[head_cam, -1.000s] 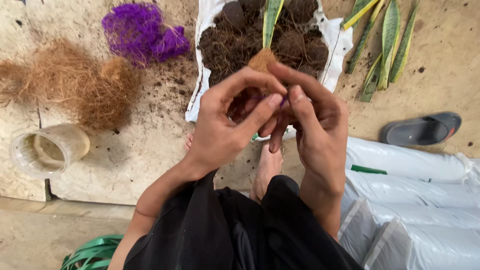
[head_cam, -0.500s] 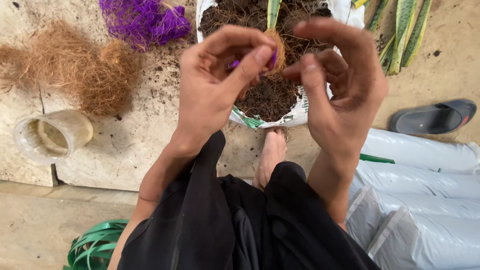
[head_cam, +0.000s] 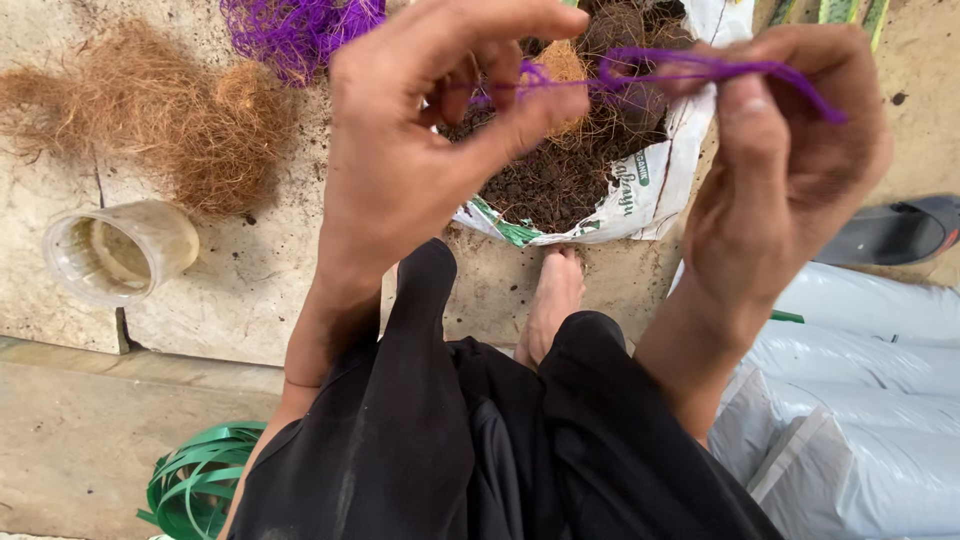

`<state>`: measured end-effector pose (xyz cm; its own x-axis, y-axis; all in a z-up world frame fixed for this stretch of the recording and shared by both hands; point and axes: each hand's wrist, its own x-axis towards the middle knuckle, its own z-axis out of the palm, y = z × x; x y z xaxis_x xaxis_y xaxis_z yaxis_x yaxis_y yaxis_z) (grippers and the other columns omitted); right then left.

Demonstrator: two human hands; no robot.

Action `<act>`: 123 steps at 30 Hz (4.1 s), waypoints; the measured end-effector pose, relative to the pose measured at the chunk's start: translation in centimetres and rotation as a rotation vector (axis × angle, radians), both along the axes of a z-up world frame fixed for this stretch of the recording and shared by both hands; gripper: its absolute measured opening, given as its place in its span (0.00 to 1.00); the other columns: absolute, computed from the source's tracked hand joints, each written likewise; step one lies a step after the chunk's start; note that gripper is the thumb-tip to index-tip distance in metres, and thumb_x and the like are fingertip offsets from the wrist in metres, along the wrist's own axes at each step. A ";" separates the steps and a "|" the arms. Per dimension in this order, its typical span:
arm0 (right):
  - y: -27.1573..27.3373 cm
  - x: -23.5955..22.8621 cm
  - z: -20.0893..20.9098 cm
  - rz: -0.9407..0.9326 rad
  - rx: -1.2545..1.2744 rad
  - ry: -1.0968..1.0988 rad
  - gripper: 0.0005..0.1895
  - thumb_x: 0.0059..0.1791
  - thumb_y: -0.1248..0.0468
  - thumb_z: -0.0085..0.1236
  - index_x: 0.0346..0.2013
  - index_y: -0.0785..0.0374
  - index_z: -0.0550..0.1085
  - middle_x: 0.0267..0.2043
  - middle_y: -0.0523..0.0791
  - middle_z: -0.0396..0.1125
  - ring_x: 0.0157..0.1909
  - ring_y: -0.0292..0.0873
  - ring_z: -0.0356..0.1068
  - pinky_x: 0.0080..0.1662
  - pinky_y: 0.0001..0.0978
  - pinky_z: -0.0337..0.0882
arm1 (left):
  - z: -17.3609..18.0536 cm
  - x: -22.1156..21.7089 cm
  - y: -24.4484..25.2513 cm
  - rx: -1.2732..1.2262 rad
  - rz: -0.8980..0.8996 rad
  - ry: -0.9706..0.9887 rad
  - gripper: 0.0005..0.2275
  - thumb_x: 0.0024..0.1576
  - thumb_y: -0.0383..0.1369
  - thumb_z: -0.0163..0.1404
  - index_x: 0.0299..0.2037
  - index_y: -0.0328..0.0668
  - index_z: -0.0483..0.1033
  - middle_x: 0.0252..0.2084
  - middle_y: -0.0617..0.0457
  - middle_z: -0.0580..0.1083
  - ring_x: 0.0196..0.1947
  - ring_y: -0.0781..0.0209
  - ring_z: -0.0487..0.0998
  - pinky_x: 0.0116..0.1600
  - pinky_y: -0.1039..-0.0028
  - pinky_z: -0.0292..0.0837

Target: The person wraps a plant root ball with coconut coir and secures it with purple string. They then place the wrapped plant aside and pick up another root ball to repeat the process.

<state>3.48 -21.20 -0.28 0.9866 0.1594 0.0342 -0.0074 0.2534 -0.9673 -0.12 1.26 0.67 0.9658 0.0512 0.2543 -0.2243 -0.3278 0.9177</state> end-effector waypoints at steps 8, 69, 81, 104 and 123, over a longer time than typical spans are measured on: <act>-3.1 -0.2 -0.2 -0.094 0.180 0.035 0.12 0.65 0.59 0.46 0.46 0.66 0.66 0.24 0.43 0.52 0.18 0.36 0.50 0.23 0.31 0.52 | -1.8 -0.4 0.2 0.026 -0.003 0.022 0.05 0.66 0.28 0.66 0.42 0.36 0.82 0.36 0.58 0.72 0.27 0.75 0.68 0.31 0.82 0.59; -6.6 1.0 1.9 -0.338 0.127 -0.062 0.20 0.65 0.59 0.39 0.70 0.66 0.58 0.63 0.53 0.66 0.40 0.50 0.69 0.42 0.41 0.70 | -11.1 -4.9 5.2 -0.730 -0.028 0.050 0.03 0.70 0.28 0.54 0.46 0.36 0.77 0.33 0.55 0.74 0.24 0.76 0.65 0.28 0.87 0.57; -1.5 -1.3 4.2 -0.253 0.084 -0.056 0.25 0.65 0.63 0.40 0.76 0.68 0.53 0.59 0.61 0.68 0.51 0.58 0.75 0.52 0.48 0.75 | -3.9 -0.9 -1.7 0.123 -0.165 -0.114 0.25 0.64 0.47 0.54 0.67 0.48 0.65 0.70 0.48 0.66 0.75 0.53 0.61 0.80 0.55 0.52; -8.4 0.8 -1.6 -0.383 -0.035 -0.243 0.12 0.68 0.65 0.46 0.62 0.71 0.71 0.56 0.56 0.70 0.54 0.49 0.73 0.54 0.37 0.72 | -3.4 -1.0 -1.7 -0.717 0.056 0.075 0.04 0.71 0.29 0.52 0.52 0.40 0.76 0.31 0.55 0.77 0.24 0.73 0.76 0.23 0.84 0.64; -13.2 1.1 -5.1 -0.421 -0.073 -0.395 0.16 0.66 0.60 0.45 0.53 0.72 0.75 0.53 0.53 0.72 0.54 0.45 0.69 0.58 0.33 0.68 | -3.4 -3.3 -0.8 -0.505 -0.009 0.031 0.14 0.71 0.22 0.57 0.62 0.39 0.68 0.27 0.61 0.67 0.22 0.79 0.60 0.28 0.86 0.48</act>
